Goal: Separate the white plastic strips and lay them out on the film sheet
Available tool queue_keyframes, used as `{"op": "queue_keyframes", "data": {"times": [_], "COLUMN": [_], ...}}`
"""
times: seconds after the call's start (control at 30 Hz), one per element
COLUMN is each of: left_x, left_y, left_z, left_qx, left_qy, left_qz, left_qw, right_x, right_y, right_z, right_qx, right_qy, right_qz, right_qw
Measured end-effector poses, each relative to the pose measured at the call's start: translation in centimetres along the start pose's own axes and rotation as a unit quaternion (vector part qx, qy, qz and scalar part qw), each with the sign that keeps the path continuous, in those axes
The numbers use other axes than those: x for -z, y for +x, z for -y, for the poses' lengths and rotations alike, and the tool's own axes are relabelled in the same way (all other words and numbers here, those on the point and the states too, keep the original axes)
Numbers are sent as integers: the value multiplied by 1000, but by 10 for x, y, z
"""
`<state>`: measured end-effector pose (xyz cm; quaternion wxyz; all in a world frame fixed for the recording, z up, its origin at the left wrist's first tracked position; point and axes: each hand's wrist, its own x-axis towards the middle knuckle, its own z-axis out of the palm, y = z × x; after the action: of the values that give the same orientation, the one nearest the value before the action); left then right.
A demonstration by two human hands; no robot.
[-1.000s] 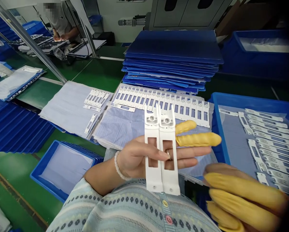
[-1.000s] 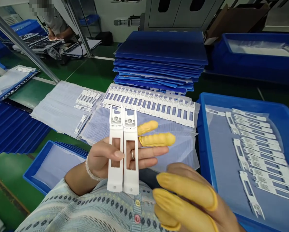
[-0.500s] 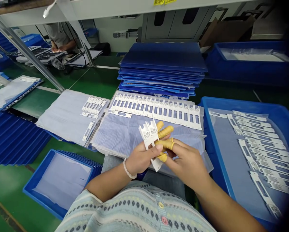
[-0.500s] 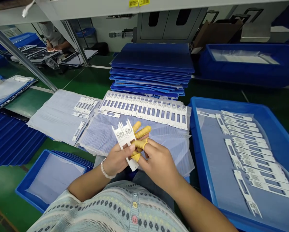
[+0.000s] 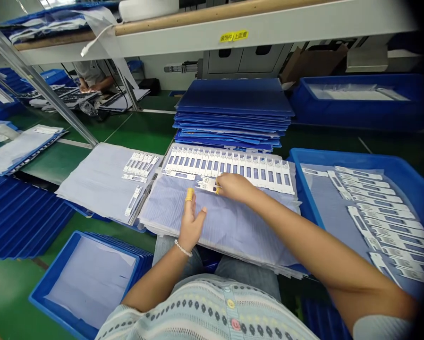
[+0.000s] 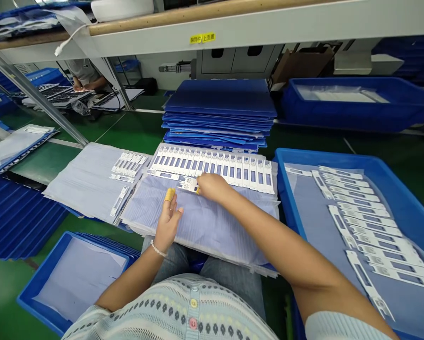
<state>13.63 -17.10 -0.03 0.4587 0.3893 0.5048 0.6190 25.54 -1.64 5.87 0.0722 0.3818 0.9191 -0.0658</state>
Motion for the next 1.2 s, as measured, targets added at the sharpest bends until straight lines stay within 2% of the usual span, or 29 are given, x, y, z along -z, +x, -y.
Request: {"op": "queue_keyframes", "data": {"times": [0.1,0.23,0.47,0.67,1.0,1.13,1.2], "left_x": [11,17,20,23,25,31,40], "left_y": [-1,-6,-6,-3,-3,1,12], "left_z": [5,2,6,16,16,9,0], "left_qx": [-8,-18,-28,-36,-53,-64,-71], "left_qy": [50,86,173,220,278,320,358], "left_qz": [31,54,83,96,107,115,121], "left_qw": [998,995,981,970,953,938,923], "right_x": [-14,-30,-41,-38,-36,-17,-8], "right_y": [10,8,14,24,28,5,-16], "right_z": [-1,-4,-9,-10,-8,-7,-9], "right_qx": [5,-5,-25,-20,-22,-28,-5], "right_qy": [2,24,58,72,96,113,135], "right_qz": [8,-3,-30,-34,-43,-76,-144], "right_qw": [1000,1000,998,997,994,990,980]}}
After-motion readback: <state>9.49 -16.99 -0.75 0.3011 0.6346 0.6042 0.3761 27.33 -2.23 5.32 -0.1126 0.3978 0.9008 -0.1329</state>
